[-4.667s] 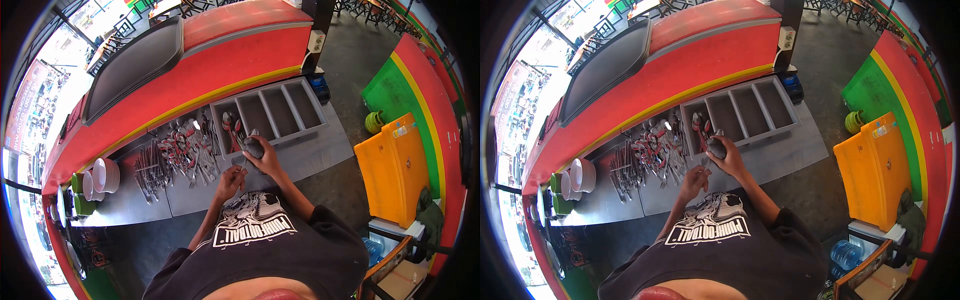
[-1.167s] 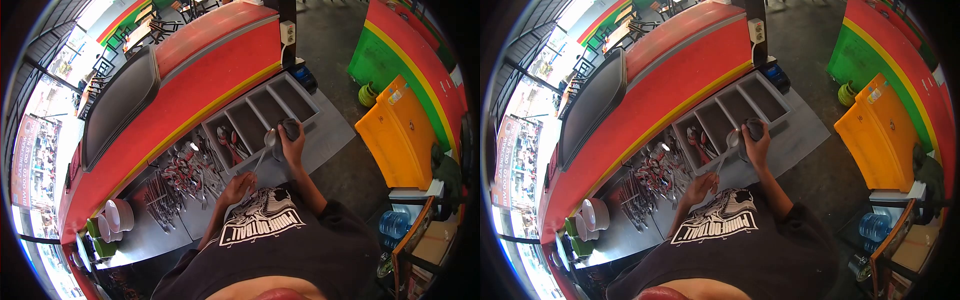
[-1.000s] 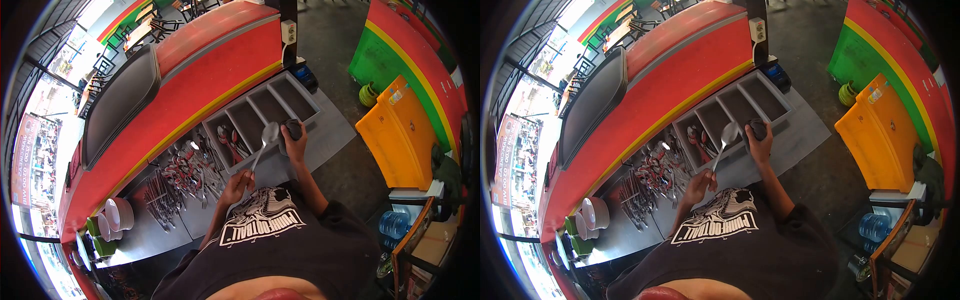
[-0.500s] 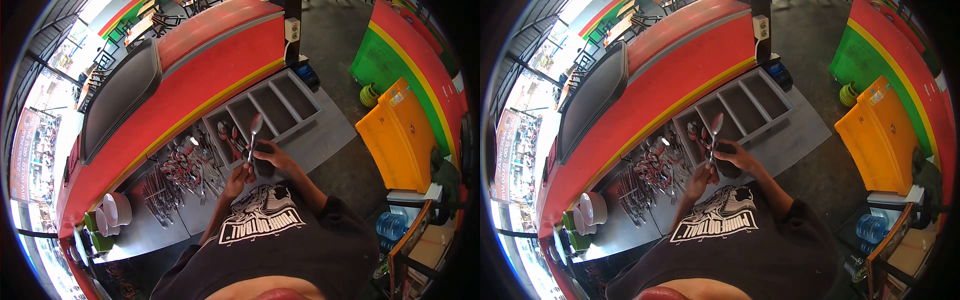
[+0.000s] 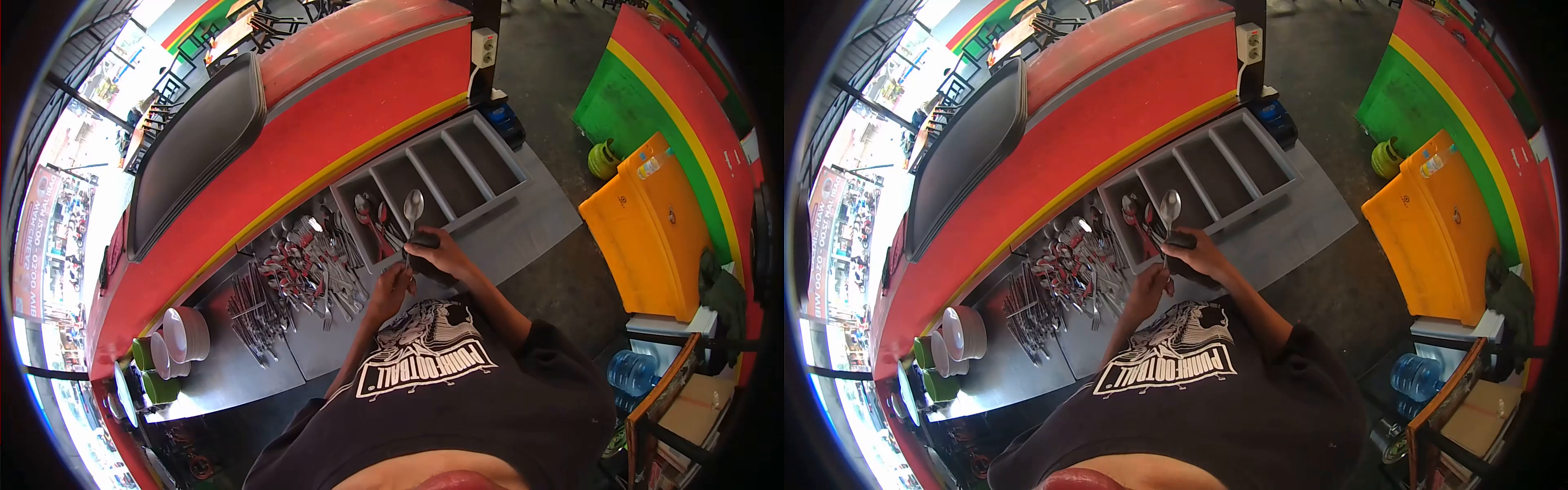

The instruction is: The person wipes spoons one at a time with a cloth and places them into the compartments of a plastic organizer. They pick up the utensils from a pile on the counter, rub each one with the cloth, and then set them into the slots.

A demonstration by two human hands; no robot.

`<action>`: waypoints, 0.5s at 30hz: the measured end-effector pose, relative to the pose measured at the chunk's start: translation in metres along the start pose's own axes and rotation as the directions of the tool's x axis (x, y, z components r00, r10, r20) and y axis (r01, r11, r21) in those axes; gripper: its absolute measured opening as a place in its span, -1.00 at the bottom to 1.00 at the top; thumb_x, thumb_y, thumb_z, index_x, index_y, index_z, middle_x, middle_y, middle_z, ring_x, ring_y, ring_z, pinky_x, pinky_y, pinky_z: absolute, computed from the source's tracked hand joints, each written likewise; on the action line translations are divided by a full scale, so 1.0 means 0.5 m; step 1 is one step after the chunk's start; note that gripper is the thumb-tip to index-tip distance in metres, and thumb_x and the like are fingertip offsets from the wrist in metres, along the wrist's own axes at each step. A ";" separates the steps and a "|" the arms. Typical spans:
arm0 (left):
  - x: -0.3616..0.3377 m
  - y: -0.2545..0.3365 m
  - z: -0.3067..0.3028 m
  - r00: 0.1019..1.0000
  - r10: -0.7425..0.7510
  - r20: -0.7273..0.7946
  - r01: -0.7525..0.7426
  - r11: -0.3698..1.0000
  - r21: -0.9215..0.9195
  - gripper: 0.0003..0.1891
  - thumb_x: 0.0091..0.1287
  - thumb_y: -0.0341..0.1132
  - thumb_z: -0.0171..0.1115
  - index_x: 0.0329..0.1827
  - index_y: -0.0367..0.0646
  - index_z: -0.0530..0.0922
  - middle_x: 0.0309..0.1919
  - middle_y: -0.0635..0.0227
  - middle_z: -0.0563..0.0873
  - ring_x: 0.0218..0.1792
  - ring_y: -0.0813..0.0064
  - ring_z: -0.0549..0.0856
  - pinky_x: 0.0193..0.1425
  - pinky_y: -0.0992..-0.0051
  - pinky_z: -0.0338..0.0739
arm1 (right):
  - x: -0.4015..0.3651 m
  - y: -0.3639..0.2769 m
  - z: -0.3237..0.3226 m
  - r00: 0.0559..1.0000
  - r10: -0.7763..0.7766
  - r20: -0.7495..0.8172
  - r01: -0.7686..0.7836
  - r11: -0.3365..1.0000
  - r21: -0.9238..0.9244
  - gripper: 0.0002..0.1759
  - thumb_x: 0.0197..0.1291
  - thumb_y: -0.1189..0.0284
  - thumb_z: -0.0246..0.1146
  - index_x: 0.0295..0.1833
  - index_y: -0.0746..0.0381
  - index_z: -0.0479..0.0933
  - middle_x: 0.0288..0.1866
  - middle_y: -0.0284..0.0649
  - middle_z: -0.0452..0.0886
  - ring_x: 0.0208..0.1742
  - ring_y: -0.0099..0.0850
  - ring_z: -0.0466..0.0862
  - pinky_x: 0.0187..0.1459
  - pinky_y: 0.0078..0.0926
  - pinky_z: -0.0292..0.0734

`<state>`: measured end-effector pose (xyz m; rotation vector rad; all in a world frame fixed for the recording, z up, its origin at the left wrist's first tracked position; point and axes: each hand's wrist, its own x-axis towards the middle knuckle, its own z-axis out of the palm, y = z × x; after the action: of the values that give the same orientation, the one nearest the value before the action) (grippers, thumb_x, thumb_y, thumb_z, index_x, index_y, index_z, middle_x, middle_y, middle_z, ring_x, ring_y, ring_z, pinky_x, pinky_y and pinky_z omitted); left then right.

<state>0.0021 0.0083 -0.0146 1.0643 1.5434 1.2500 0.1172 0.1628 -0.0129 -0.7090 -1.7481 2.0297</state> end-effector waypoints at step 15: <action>0.025 -0.198 -0.055 0.892 -0.215 -0.398 0.165 0.974 -0.157 -0.68 0.51 -0.21 0.03 -0.12 -0.32 0.59 -0.54 0.34 0.63 -0.52 0.56 0.64 -0.41 0.55 0.50 | 0.024 0.069 -0.020 0.972 0.001 -0.235 -0.025 0.995 -0.099 -0.66 0.15 0.21 0.43 -0.15 0.27 0.65 -0.34 -0.36 0.68 -0.28 -0.57 0.62 -0.18 -0.57 0.48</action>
<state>-0.0374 -0.0001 -0.1099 0.5726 1.8115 1.4719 0.1151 0.1721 -0.0495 -0.9524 -1.7200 1.7911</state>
